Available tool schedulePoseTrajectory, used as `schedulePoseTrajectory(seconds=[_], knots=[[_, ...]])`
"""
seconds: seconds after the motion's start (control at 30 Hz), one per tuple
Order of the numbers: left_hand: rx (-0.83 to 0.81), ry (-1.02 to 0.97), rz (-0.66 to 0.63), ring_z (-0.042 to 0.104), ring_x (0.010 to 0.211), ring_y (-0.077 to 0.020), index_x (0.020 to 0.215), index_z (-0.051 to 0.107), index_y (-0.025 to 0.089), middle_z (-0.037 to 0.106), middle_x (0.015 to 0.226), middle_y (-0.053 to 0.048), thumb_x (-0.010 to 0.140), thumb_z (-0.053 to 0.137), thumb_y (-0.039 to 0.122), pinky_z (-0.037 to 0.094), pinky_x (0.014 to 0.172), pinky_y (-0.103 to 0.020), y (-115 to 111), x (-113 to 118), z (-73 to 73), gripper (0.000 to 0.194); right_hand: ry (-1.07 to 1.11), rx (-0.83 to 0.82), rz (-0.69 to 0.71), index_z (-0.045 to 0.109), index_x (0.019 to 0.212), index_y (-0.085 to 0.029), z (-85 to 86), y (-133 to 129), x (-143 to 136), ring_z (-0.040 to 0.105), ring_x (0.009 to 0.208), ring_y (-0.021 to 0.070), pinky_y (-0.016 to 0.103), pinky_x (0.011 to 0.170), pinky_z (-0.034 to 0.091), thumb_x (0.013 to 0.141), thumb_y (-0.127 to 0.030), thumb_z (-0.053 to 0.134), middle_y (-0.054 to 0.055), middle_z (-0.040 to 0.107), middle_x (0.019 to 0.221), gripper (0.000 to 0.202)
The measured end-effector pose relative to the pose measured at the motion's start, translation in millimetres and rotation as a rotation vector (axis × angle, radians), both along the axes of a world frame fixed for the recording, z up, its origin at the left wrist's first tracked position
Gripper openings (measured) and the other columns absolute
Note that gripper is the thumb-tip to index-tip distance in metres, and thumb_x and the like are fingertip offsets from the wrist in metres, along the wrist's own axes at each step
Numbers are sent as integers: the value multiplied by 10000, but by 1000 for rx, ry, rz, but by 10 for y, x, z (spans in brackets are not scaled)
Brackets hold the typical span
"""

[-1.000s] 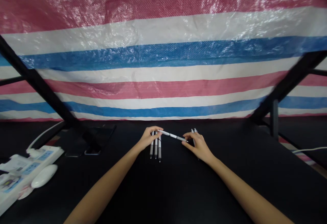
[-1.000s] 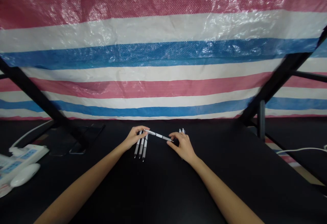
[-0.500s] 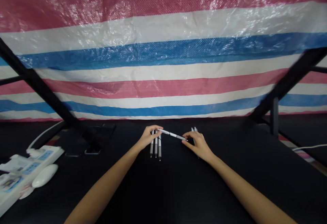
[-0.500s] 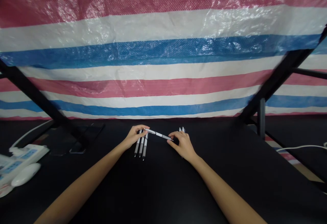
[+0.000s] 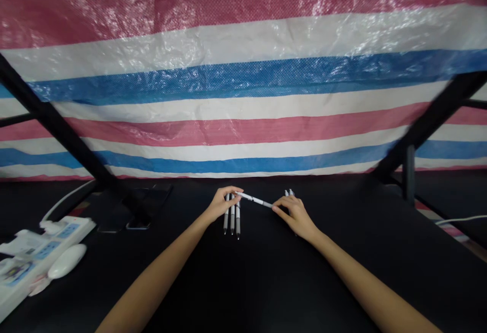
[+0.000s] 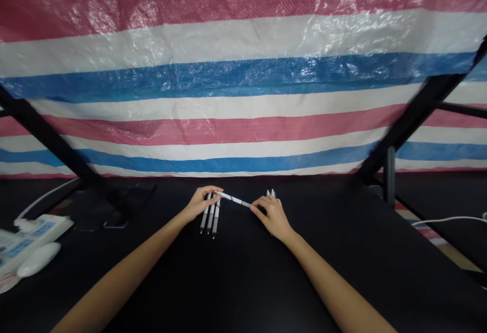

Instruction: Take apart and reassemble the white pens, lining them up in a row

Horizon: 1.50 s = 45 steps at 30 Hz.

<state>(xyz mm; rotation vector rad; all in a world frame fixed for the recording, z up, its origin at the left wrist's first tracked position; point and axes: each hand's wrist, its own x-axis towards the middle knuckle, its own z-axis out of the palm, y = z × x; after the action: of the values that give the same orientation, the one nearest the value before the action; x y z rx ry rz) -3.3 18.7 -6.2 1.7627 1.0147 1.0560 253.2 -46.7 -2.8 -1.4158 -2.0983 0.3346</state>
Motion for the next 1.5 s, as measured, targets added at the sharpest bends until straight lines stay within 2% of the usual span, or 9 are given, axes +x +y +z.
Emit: schedulePoseTrajectory(seconds=[0.57,0.67,0.8,1.03,1.2,1.33,1.5], knots=[[-5,-22,0,620,827,-196,906,712,169,702,848,-56,681,683,231,437,808,-304,6,0,-12,234,-26,0,28,639,810,-250,-17,6,8,554,883,225,414,816,376,918,-448,376,36,667,891,347],[-67,-101,19,612,798,-185,897,710,161,692,832,-58,674,694,256,442,765,-284,-18,7,17,243,19,12,2,638,840,-254,-6,-4,4,557,893,230,426,829,380,914,-456,376,35,670,900,339],[-180,-310,88,594,766,-157,868,706,159,673,786,-40,666,693,250,438,738,-261,-29,0,51,222,143,37,-63,627,934,-253,-5,-1,22,563,928,241,436,863,378,912,-459,366,46,671,937,333],[-284,-698,134,593,684,-123,766,680,150,641,713,-20,631,679,197,466,771,-291,96,-39,2,144,266,46,-105,636,926,-240,-25,35,62,578,868,223,400,839,421,914,-464,342,37,670,832,370],[-364,-766,122,610,673,-106,909,648,169,608,657,19,674,673,202,491,801,-308,125,-72,-7,238,293,45,-101,648,894,-231,-18,42,60,577,835,231,391,797,433,911,-482,340,49,669,799,397],[-419,-762,150,636,702,-119,981,625,173,653,757,-12,702,659,201,509,751,-281,103,-78,32,282,306,50,-109,654,874,-226,-24,46,65,578,841,236,389,801,429,910,-490,335,52,666,786,416],[-435,-716,82,635,672,-123,1017,631,160,658,763,-25,700,677,206,514,685,-267,65,-53,57,323,327,44,-135,663,841,-226,-37,53,82,584,832,237,392,803,433,900,-528,331,55,663,778,453]])
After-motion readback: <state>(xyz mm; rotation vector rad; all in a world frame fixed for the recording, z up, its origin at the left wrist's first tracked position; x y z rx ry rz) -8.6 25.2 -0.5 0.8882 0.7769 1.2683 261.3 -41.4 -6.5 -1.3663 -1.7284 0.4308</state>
